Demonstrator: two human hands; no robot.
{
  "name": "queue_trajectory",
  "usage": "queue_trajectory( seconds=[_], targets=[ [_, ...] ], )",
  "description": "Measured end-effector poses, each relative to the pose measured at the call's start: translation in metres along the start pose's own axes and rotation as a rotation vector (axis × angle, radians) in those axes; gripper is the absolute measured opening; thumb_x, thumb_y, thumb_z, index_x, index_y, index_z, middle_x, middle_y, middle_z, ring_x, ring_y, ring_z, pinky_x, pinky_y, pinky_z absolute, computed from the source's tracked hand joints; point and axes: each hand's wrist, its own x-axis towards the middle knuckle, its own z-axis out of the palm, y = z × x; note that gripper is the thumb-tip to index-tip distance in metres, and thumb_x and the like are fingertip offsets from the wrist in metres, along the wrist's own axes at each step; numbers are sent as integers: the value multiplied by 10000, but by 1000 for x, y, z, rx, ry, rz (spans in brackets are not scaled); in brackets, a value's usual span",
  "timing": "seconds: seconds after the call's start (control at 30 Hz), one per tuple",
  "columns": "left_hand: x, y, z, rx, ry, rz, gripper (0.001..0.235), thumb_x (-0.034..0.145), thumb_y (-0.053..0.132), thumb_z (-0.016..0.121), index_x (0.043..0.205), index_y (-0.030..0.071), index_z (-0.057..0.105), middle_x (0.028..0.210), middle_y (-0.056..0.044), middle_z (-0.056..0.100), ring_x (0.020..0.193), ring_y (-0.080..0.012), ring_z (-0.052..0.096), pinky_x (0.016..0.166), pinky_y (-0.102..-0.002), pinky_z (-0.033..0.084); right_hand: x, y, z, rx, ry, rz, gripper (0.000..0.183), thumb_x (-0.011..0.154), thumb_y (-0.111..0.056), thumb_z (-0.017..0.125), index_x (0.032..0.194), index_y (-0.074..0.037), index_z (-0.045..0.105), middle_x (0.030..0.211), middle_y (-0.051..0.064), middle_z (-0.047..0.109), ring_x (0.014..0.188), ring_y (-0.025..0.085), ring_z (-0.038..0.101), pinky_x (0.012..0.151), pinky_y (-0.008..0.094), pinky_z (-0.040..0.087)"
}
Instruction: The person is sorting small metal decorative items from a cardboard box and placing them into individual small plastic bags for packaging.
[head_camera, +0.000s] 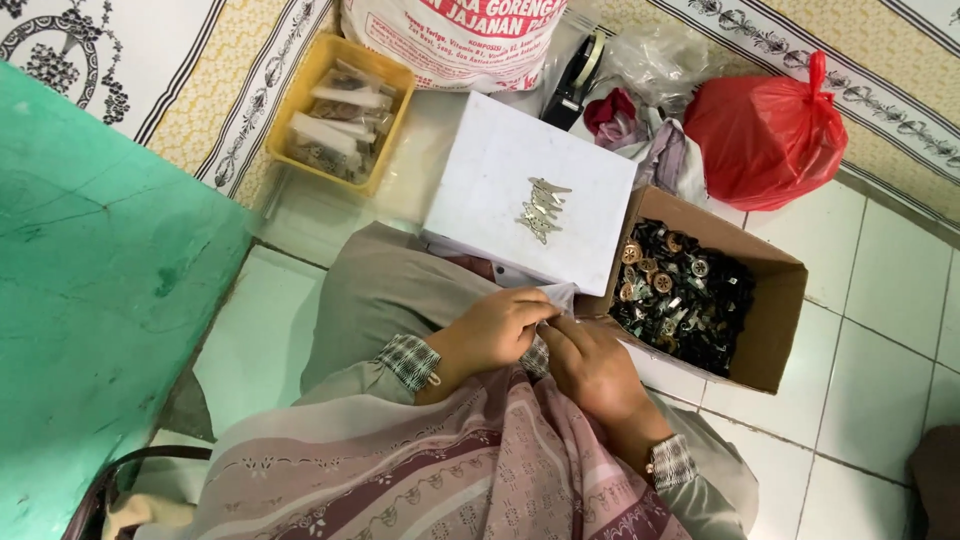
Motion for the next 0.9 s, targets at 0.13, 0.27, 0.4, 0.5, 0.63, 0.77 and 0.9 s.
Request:
queue_trajectory(
  seconds=[0.13, 0.27, 0.4, 0.5, 0.63, 0.77, 0.9],
  targets=[
    [-10, -17, -2, 102, -33, 91, 194, 887, -77, 547, 1012, -67, 694, 966, -162, 668, 880, -363, 688, 800, -392, 570, -5, 1, 3, 33, -85, -43, 107, 935, -153, 580, 858, -123, 648, 783, 56, 594, 562, 259, 590, 501, 370, 503],
    [-13, -20, -5, 301, -101, 113, 181, 931, -36, 508, 977, -17, 682, 915, -85, 622, 778, -271, 630, 716, -346, 525, 2, -14, -4, 101, -221, 93, 172, 906, -176, 648, 758, -105, 596, 661, 55, 532, 549, 302, 589, 469, 411, 480],
    [-3, -3, -29, 214, -99, 64, 176, 956, -55, 463, 964, -80, 638, 895, -156, 601, 740, -345, 594, 707, -392, 501, -19, 0, 8, 654, -323, 395, 102, 876, -177, 718, 931, -91, 711, 831, 115, 687, 727, 386, 690, 618, 481, 567],
    [-23, -52, -15, 351, 77, 60, 230, 795, -56, 564, 962, 19, 703, 1014, -117, 674, 813, -318, 669, 735, -394, 543, -41, 39, 42, 1036, 23, 543, 169, 878, -42, 685, 1017, 16, 759, 1043, 222, 706, 988, 332, 693, 701, 377, 581],
    [1, -8, -85, 399, 191, 72, 281, 789, -89, 588, 995, 21, 745, 1024, -100, 711, 851, -282, 704, 778, -333, 565, -22, 90, 80, 889, 92, 1087, 84, 987, -27, 642, 1026, 36, 682, 893, 172, 694, 790, 216, 680, 540, 348, 605],
    [12, 44, -147, 577, 305, 69, 328, 811, -78, 568, 1034, 77, 752, 1123, -58, 682, 918, -240, 700, 835, -347, 579, -12, 134, 131, 430, -360, 1004, 254, 975, -242, 707, 1204, -134, 731, 1120, 96, 671, 978, 225, 676, 769, 338, 581],
    [11, 57, -167, 484, 336, 59, 380, 775, -166, 515, 991, 37, 755, 1002, -102, 700, 804, -289, 701, 749, -347, 588, 9, 133, 147, 92, -669, 941, 385, 983, -276, 641, 1326, -102, 660, 1155, 119, 558, 1069, 238, 664, 880, 330, 615]
  ],
)
